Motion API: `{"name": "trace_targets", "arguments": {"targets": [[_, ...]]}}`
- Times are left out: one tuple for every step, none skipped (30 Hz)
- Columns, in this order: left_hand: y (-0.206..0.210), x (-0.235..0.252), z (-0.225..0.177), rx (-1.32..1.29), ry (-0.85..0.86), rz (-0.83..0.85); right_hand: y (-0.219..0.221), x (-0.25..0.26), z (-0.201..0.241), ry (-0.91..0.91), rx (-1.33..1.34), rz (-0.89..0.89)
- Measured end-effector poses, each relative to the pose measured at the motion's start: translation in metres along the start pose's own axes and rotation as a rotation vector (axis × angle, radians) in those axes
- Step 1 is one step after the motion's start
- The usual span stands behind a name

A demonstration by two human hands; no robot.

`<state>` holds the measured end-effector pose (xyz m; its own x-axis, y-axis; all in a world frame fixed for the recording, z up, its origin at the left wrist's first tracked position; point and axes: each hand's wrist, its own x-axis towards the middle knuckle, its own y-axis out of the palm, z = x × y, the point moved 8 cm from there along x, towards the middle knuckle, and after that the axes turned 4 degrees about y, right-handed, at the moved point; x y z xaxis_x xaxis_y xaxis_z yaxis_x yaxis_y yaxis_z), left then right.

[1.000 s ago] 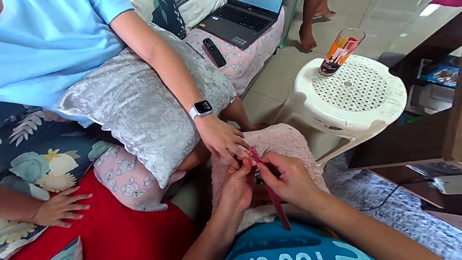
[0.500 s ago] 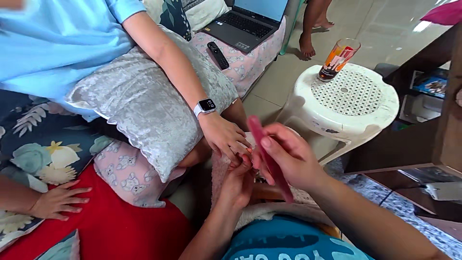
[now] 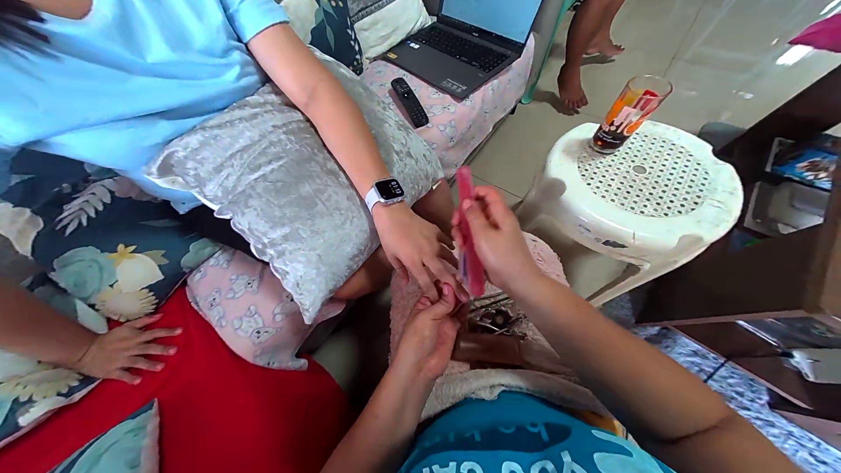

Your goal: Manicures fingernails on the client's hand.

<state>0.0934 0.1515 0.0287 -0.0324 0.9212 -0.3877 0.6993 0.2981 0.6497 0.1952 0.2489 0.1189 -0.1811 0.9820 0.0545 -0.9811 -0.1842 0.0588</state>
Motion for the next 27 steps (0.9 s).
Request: {"name": "trace_targets", "arguments": {"targets": [[0.000, 0.001, 0.000, -0.013, -0.007, 0.028, -0.007, 0.001, 0.001, 0.003, 0.040, -0.031], [0.000, 0.001, 0.000, -0.022, -0.016, 0.038, -0.008, -0.002, 0.005, -0.005, 0.104, -0.026], [0.001, 0.000, 0.000, -0.021, -0.023, 0.027, -0.004, -0.010, 0.007, -0.017, 0.162, 0.012], [0.001, -0.001, -0.001, -0.013, -0.026, 0.009, 0.002, -0.019, 0.006, -0.018, 0.206, 0.070], [0.002, -0.001, -0.002, -0.012, -0.029, 0.001, 0.007, -0.027, 0.002, -0.010, 0.231, 0.123], [0.003, -0.001, -0.003, -0.015, -0.031, 0.025, 0.007, -0.031, -0.004, 0.000, 0.233, 0.153], [0.003, -0.001, -0.004, -0.027, -0.033, 0.064, 0.002, -0.032, -0.011, 0.010, 0.206, 0.150], [0.003, -0.001, -0.005, -0.045, -0.034, 0.097, -0.007, -0.029, -0.017, 0.015, 0.170, 0.120], [0.002, -0.001, -0.005, -0.066, -0.035, 0.116, -0.019, -0.027, -0.021, 0.006, 0.129, 0.087], [0.000, -0.001, -0.005, -0.085, -0.040, 0.137, -0.030, -0.026, -0.021, -0.021, 0.082, 0.062], [-0.001, -0.001, -0.005, -0.102, -0.045, 0.158, -0.040, -0.028, -0.019, -0.075, 0.027, 0.046], [-0.003, -0.001, -0.005, -0.121, -0.050, 0.178, -0.047, -0.031, -0.013, -0.163, -0.053, 0.037], [-0.003, 0.000, -0.005, -0.130, -0.054, 0.190, -0.052, -0.037, -0.006, -0.282, -0.164, 0.028], [-0.004, 0.001, -0.005, -0.127, -0.058, 0.190, -0.055, -0.044, 0.000, -0.423, -0.293, 0.026], [-0.004, 0.002, -0.005, -0.117, -0.065, 0.186, -0.055, -0.050, 0.005, -0.555, -0.415, 0.034], [-0.004, 0.003, -0.005, -0.110, -0.073, 0.181, -0.054, -0.057, 0.007, -0.661, -0.506, 0.062], [-0.004, 0.003, -0.005, -0.106, -0.078, 0.181, -0.051, -0.061, 0.006, -0.734, -0.562, 0.111], [-0.004, 0.003, -0.006, -0.102, -0.080, 0.191, -0.047, -0.063, 0.004, -0.774, -0.589, 0.163], [-0.004, 0.003, -0.006, -0.101, -0.083, 0.204, -0.044, -0.065, 0.001, -0.793, -0.586, 0.199], [-0.004, 0.003, -0.005, -0.108, -0.088, 0.216, -0.041, -0.066, -0.001, -0.796, -0.572, 0.221], [-0.004, 0.003, -0.005, -0.112, -0.091, 0.227, -0.039, -0.066, -0.004, -0.795, -0.551, 0.235], [-0.004, 0.003, -0.005, -0.112, -0.093, 0.237, -0.037, -0.065, -0.005, -0.793, -0.532, 0.246], [-0.004, 0.003, -0.006, -0.115, -0.093, 0.241, -0.035, -0.064, -0.005, -0.790, -0.513, 0.254], [-0.005, 0.004, -0.007, -0.115, -0.094, 0.243, -0.033, -0.063, -0.005, -0.786, -0.504, 0.261], [-0.005, 0.004, -0.007, -0.111, -0.095, 0.246, -0.032, -0.062, -0.006, -0.783, -0.500, 0.268], [-0.005, 0.004, -0.007, -0.109, -0.096, 0.256, -0.032, -0.062, -0.005, -0.783, -0.494, 0.278], [-0.005, 0.004, -0.008, -0.106, -0.097, 0.270, -0.032, -0.062, -0.005, -0.784, -0.486, 0.290]]}}
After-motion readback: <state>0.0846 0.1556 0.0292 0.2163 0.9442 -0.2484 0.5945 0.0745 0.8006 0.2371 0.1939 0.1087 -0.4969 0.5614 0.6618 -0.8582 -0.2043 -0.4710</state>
